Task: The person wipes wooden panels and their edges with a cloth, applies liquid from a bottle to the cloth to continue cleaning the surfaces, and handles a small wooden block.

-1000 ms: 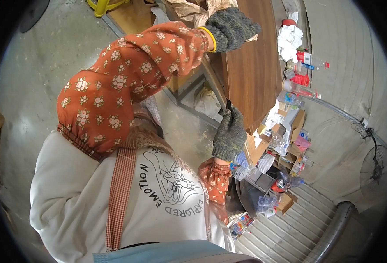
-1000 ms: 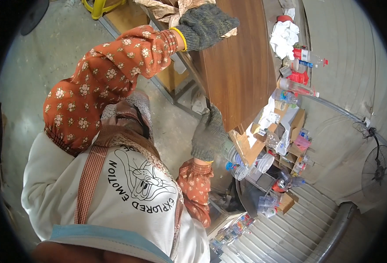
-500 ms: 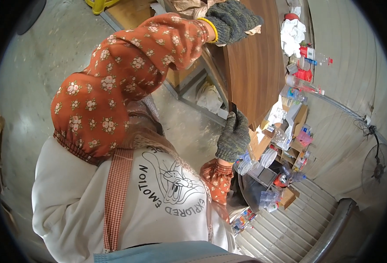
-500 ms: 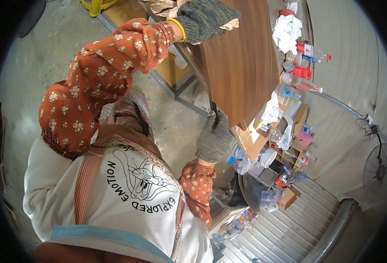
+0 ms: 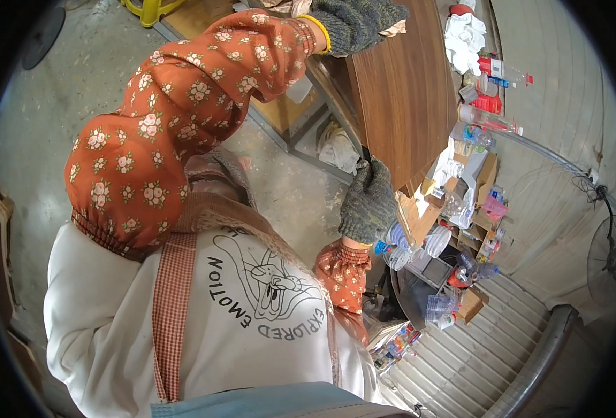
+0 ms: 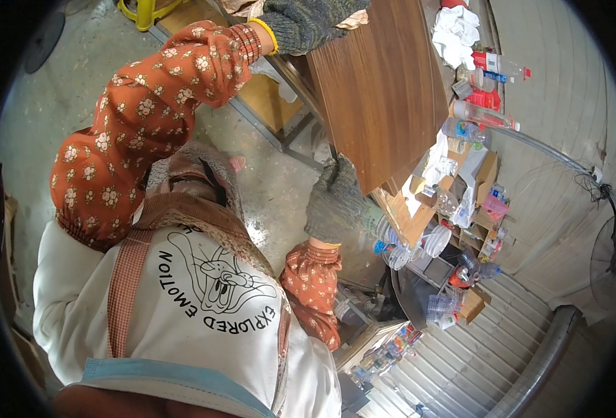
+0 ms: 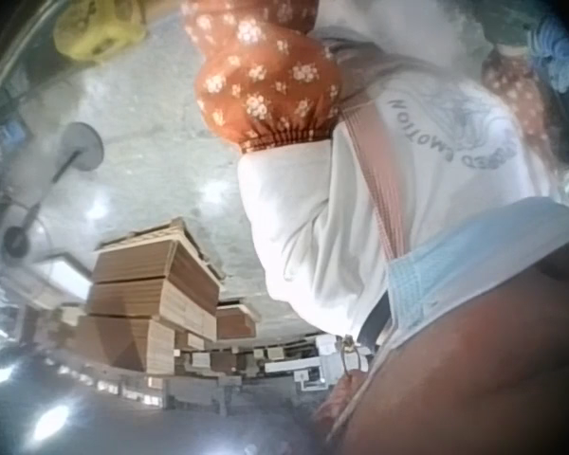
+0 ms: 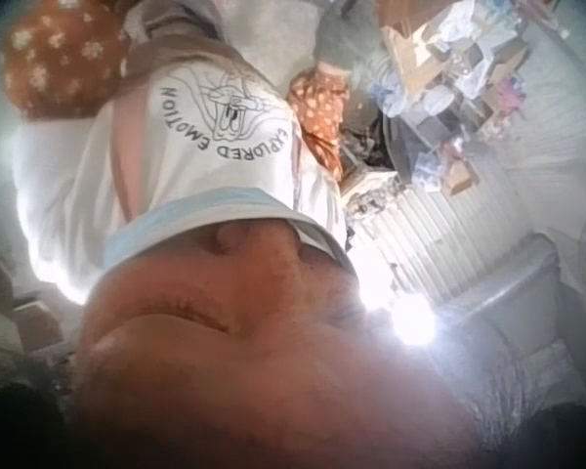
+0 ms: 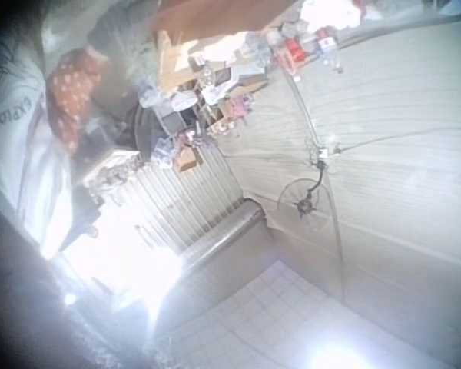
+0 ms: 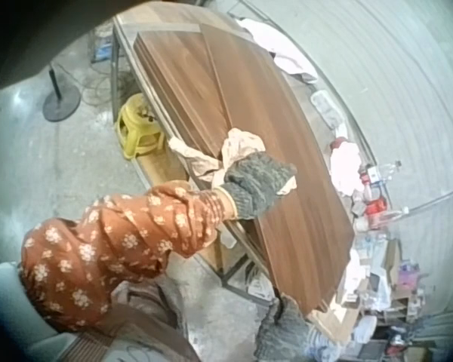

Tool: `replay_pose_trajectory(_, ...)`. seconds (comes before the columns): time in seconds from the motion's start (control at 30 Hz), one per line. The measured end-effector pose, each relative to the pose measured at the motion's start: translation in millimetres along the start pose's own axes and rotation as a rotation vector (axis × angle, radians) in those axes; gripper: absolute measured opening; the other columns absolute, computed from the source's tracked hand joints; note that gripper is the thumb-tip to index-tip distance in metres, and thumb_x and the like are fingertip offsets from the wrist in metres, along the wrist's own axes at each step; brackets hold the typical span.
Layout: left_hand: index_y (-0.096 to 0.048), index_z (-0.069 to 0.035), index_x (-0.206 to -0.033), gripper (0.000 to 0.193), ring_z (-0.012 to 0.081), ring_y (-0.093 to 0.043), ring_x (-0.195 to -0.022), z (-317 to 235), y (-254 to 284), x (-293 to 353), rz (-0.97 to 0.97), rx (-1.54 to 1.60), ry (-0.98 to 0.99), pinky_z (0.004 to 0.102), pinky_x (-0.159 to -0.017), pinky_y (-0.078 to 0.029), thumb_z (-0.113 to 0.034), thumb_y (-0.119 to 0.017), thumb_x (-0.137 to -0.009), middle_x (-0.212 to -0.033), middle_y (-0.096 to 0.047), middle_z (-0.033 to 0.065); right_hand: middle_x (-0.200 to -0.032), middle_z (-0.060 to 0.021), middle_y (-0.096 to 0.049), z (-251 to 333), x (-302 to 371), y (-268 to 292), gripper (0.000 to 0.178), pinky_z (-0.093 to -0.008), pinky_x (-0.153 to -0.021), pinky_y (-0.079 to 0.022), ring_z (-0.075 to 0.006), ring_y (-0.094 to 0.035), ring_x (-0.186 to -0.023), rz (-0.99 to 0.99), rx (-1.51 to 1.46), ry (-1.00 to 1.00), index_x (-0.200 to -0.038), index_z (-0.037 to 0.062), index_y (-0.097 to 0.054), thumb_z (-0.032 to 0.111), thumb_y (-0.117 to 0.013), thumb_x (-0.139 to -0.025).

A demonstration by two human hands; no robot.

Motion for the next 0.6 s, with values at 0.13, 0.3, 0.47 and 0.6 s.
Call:
replay_pose_trajectory(0.13,-0.063,-0.009,-0.105,0.028,0.0283,-0.063,-0.085,-3,4,-3,-0.01,0.06,0.003,0.0423,-0.078,-0.048,-0.025,-0.05,-0.086,-0.092,-0.066,0.0129,-0.091,-0.0163,-0.068,-3,2,-3,0.019,-0.0385,-0.072,-0.052,-0.0317,-0.066,-0.08,-0.041,-0.017,-0.012,-0.1,0.0045,-0.067,0.018,-0.06,-0.087)
replay_pose_trajectory(0.3,-0.064,-0.01,-0.099,0.024,0.0281,-0.065,-0.078,-3,0,-11,0.198,-0.033,0.099,0.0421,-0.072,-0.049,-0.025,-0.051,-0.086,-0.087,-0.067,0.012,-0.091,-0.0165,-0.068,-3,3,-5,0.019,-0.0381,-0.073,-0.052,-0.0316,-0.066,-0.081,-0.051,-0.075,-0.048,-0.098,0.0038,-0.067,0.018,-0.06,-0.087)
replay_pose_trajectory(0.47,-0.063,-0.01,-0.093,0.019,0.0282,-0.065,-0.074,-1,-1,-16,0.154,-0.038,0.105,0.0425,-0.069,-0.049,-0.025,-0.053,-0.085,-0.082,-0.066,0.012,-0.091,-0.0165,-0.068,-8,3,-11,0.019,-0.0377,-0.074,-0.052,-0.0313,-0.066,-0.082,-0.085,-0.061,-0.008,-0.099,0.0033,-0.067,0.017,-0.061,-0.088)
replay_pose_trajectory(0.6,-0.062,-0.01,-0.095,0.02,0.0291,-0.064,-0.08,-3,4,-9,0.241,-0.02,0.129,0.0429,-0.072,-0.048,-0.025,-0.053,-0.085,-0.09,-0.066,0.0126,-0.093,-0.0164,-0.068,-5,2,-8,0.018,-0.0376,-0.075,-0.052,-0.0309,-0.066,-0.084,-0.082,-0.082,0.029,-0.099,0.0033,-0.067,0.016,-0.062,-0.087)
Point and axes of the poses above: each hand's wrist, its own x-axis away from the middle knuckle, its own y-axis out of the back of the hand, z = x × y, the point moved 3 cm from there along -x, towards the middle knuckle
